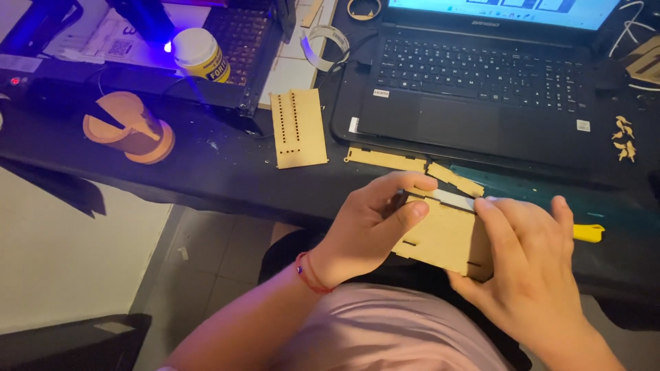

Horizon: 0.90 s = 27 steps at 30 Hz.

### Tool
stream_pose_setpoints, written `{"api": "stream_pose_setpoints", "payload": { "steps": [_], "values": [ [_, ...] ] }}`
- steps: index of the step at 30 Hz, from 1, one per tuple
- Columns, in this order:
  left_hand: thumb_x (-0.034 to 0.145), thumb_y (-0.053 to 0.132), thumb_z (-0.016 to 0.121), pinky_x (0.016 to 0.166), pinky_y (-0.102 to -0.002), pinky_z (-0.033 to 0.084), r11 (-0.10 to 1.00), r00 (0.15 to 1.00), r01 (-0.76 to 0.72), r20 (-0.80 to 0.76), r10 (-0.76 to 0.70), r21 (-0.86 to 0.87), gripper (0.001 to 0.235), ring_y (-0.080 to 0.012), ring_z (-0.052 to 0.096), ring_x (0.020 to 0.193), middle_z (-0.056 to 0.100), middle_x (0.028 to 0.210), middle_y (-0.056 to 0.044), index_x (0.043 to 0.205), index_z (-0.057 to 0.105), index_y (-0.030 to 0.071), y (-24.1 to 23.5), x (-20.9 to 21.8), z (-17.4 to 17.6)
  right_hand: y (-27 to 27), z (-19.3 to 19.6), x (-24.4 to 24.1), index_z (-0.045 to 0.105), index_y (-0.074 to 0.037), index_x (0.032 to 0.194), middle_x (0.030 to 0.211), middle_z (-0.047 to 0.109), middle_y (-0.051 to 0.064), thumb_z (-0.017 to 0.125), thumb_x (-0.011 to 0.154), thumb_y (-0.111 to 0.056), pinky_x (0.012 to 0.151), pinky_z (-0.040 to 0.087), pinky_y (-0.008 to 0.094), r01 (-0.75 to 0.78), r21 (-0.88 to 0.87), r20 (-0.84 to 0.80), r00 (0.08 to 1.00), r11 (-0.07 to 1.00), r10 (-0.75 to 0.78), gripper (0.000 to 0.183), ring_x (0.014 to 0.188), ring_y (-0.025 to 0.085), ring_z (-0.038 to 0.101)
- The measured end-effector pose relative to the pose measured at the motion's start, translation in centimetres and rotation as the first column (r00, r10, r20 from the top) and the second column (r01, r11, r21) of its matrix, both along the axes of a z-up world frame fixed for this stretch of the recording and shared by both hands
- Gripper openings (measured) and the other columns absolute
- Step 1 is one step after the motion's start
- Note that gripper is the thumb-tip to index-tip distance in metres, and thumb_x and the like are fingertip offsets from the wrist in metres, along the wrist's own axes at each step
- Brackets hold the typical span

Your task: Assembling a small laser-cut wooden box by fitting interlocking pieces together.

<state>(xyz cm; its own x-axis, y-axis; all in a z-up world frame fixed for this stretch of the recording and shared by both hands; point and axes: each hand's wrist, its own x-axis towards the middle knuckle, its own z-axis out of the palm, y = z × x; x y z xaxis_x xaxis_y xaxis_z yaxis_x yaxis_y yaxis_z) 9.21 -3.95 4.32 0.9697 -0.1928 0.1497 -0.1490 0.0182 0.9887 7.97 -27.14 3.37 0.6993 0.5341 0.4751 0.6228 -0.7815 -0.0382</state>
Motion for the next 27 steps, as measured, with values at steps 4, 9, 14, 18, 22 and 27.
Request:
{"api": "stream_pose_setpoints", "payload": {
  "steps": [4,9,14,18,22,27],
  "values": [
    [0.096,0.019,0.062,0.054,-0.021,0.033,0.995,0.997,-0.064,-0.053,0.06,-0.079,0.015,-0.0039,0.037,0.058,0.045,0.067,0.006,0.109,0.069,0.014,-0.8,-0.1,-0.5,0.2,0.1,0.0,0.047,-0.006,0.139,0.13,0.053,0.016,0.073,0.074,-0.047,0.119,0.023,0.065,0.015,0.007,0.003,1.0,1.0,-0.015,0.082,0.118,0.037,0.054],
    [0.094,0.012,0.062,0.056,-0.021,0.035,0.983,0.99,-0.138,-0.018,0.137,-0.121,0.012,-0.0048,0.041,0.061,0.051,0.068,0.006,0.103,0.07,0.012,-1.1,-0.2,-0.7,0.8,0.2,-0.1,0.049,-0.007,0.136,0.126,0.056,0.013,0.075,0.068,-0.044,0.117,0.024,0.065,0.038,-0.008,-0.005,0.999,0.999,-0.038,0.082,0.115,0.034,0.057],
    [0.094,0.013,0.062,0.056,-0.021,0.036,0.984,0.989,-0.149,-0.021,0.148,-0.102,0.009,-0.0044,0.043,0.061,0.054,0.07,0.006,0.1,0.07,0.013,-1.0,-0.2,-1.1,1.1,-0.2,0.0,0.05,-0.005,0.134,0.126,0.056,0.015,0.076,0.068,-0.043,0.119,0.021,0.063,0.036,-0.006,0.006,0.999,0.999,-0.036,0.08,0.114,0.035,0.058],
    [0.096,0.015,0.062,0.057,-0.021,0.036,0.979,0.99,-0.134,0.011,0.137,-0.152,0.008,-0.0042,0.042,0.062,0.054,0.072,0.005,0.101,0.068,0.013,-1.1,-0.2,-1.6,1.1,-0.4,0.0,0.049,-0.006,0.134,0.124,0.057,0.014,0.077,0.066,-0.042,0.119,0.021,0.063,0.026,0.009,0.004,1.0,1.0,-0.026,0.082,0.113,0.034,0.058],
    [0.096,0.016,0.062,0.059,-0.021,0.039,0.981,0.985,-0.155,0.058,0.162,-0.117,0.009,-0.0046,0.045,0.064,0.058,0.079,0.004,0.102,0.067,0.013,-1.2,-0.3,-1.9,1.1,-0.5,0.2,0.052,-0.005,0.132,0.124,0.058,0.015,0.078,0.064,-0.043,0.118,0.022,0.064,0.017,0.018,-0.005,1.0,1.0,-0.017,0.082,0.112,0.034,0.059],
    [0.097,0.022,0.061,0.059,-0.021,0.04,0.982,0.987,-0.142,0.063,0.151,-0.127,0.012,-0.0047,0.046,0.065,0.056,0.077,0.005,0.103,0.067,0.013,-1.0,0.0,-2.2,1.3,-0.7,0.3,0.052,-0.006,0.132,0.124,0.058,0.013,0.081,0.063,-0.041,0.119,0.02,0.064,0.016,0.047,-0.015,1.0,0.999,-0.015,0.082,0.113,0.033,0.058]
  ]
}}
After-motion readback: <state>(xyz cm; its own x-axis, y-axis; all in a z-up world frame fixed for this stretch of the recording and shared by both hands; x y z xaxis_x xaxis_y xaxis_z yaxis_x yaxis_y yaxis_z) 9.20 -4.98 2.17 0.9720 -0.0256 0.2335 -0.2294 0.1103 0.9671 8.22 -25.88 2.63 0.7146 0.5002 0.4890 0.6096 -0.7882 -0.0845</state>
